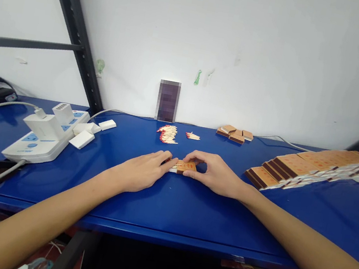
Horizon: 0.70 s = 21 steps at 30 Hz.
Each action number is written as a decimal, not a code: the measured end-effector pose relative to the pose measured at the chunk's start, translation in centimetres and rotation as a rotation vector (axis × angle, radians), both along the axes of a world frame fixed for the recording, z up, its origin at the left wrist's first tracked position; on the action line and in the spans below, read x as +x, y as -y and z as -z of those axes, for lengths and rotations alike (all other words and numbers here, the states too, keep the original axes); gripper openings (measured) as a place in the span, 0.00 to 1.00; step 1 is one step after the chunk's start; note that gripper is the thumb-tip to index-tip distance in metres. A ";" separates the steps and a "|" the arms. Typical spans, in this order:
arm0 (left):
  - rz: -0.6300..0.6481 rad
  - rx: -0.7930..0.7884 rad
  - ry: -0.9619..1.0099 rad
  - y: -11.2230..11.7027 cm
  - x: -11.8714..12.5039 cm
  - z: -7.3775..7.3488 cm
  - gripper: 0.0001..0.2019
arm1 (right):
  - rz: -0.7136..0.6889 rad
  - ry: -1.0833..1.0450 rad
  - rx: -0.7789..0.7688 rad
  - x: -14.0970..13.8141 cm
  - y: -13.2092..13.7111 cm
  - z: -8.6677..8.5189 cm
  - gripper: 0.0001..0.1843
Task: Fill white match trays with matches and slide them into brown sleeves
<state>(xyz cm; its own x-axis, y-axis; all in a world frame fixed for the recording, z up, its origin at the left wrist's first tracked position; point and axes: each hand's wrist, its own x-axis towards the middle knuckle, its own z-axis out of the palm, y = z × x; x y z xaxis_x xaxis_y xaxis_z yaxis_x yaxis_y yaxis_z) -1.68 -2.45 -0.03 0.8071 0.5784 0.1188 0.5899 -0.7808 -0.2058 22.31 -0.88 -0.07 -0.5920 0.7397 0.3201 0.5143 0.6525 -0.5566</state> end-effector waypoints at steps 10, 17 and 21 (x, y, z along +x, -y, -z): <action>-0.042 0.067 -0.050 0.3 0.4 0.0 0.22 | 0.030 0.012 -0.052 1.1 -0.6 -0.2 0.15; -0.031 0.134 -0.116 0.4 0.7 -0.1 0.23 | 0.031 -0.064 -0.041 1.0 -0.6 0.3 0.14; -0.016 0.110 -0.098 0.4 0.7 -0.1 0.23 | 0.023 -0.040 -0.021 0.7 -0.4 0.4 0.14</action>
<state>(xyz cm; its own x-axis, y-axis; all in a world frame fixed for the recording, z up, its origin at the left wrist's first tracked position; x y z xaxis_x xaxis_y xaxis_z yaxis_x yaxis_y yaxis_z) -0.97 -2.84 0.03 0.8089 0.5788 0.1031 0.5746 -0.7412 -0.3471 23.03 -0.52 -0.48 -0.5614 0.7599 0.3277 0.5061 0.6286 -0.5906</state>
